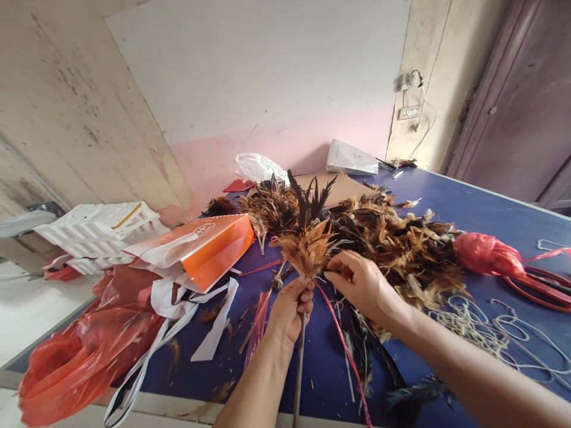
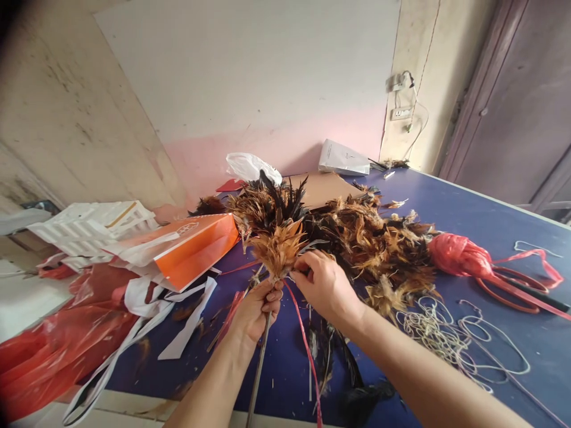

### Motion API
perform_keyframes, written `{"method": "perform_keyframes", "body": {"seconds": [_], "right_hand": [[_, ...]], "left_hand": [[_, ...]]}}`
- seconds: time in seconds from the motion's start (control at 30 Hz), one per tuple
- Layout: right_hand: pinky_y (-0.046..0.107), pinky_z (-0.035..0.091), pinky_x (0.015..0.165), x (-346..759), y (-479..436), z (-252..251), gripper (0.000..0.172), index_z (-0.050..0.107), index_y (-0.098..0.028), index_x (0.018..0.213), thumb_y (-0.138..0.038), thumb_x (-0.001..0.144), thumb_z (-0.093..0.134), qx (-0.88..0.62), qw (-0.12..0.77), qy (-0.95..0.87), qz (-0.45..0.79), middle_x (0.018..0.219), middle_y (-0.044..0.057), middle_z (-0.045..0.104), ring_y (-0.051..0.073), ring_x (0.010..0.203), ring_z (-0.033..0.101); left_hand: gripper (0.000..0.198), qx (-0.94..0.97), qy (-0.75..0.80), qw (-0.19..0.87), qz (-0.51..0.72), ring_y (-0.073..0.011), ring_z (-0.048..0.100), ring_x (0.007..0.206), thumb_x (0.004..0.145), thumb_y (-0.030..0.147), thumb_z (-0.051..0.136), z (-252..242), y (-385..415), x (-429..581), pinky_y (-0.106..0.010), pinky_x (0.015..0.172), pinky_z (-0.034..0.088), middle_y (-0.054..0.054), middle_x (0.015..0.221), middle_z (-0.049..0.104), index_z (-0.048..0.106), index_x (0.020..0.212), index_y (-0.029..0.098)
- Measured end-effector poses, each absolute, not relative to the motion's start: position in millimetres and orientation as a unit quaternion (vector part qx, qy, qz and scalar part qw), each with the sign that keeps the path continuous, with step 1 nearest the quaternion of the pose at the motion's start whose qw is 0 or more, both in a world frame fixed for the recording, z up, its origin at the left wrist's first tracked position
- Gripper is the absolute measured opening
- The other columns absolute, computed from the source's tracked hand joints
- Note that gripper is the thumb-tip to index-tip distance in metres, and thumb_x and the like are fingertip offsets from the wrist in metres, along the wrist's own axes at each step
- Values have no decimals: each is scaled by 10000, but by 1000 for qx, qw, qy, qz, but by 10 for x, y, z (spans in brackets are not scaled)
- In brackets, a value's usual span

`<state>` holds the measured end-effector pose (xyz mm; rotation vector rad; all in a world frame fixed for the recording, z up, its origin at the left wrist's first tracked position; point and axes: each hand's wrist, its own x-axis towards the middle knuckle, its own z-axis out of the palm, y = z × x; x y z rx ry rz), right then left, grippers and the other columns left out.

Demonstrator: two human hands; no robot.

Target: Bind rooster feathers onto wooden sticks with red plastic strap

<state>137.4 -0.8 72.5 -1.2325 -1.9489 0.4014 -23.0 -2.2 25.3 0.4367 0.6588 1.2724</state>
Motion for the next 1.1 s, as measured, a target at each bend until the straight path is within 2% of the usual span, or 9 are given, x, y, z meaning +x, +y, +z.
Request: {"method": "perform_keyframes", "body": {"seconds": [0.07,0.17,0.23,0.33,0.47,0.63,0.73,0.93,1.1], "right_hand": [[242,436,611,1351,-72,556,216,586,-176,880,-359,766,573,-491,383,-706,336,762,19,617,130,654,555],[241,458,615,1262,-152,399,319,546,-166,978,-397,758,562,-429,358,-569,603,810,25,623,121,666,587],[218,425,522,1217,-188,386,265,546,-157,936,-363,771,527,-409,337,-517,673,753,2,586,83,537,530],[191,268,411,1232,-232,490,217,589,-140,830,-301,809,445,-451,318,-601,578,573,-43,468,49,413,345],[205,264,489,1338,-364,796,232,614,-147,695,-228,820,438,-435,287,-804,285,552,-24,497,69,505,375],[229,276,535,1441,-513,1283,219,590,-147,665,-194,818,440,-379,207,-901,46,642,24,588,95,560,454],[222,278,510,1524,-447,1515,236,618,-150,681,-193,820,432,-388,172,-905,13,641,29,607,100,552,485],[218,362,615,1708,-163,1648,189,705,-199,776,-226,793,519,-342,138,-929,-26,811,22,689,141,714,585],[175,396,630,1760,8,1512,166,731,-195,778,-269,763,584,-321,159,-931,74,775,9,702,118,693,602]], "left_hand": [[137,212,298,723,586,9,360,417,625,136,718,233,-17,-228,-67,313,208,0,602,532,599,663,79],[207,246,312,700,593,11,357,420,584,190,760,202,-8,-226,-80,319,202,1,618,538,601,648,74],[245,266,330,678,600,8,361,425,560,224,779,194,-8,-225,-91,328,199,1,619,540,603,640,73],[285,293,378,631,611,-5,365,425,546,288,783,223,-28,-206,-116,346,202,6,598,532,599,630,87],[269,422,464,520,580,-39,336,407,696,370,643,348,-113,-128,-165,375,221,40,510,458,566,602,130],[229,695,520,170,466,-126,475,569,791,134,439,519,-336,-2,-240,545,367,-10,586,539,556,598,166],[252,782,497,22,375,-149,522,608,824,92,385,569,-525,53,-260,583,392,-45,661,569,574,676,167],[314,879,418,-97,208,-170,552,637,849,59,359,680,-803,-38,-275,582,439,-34,749,571,542,1072,184],[403,895,362,-191,178,-187,581,797,846,38,352,799,-861,-233,-287,670,480,-82,897,608,411,1234,128]]}}
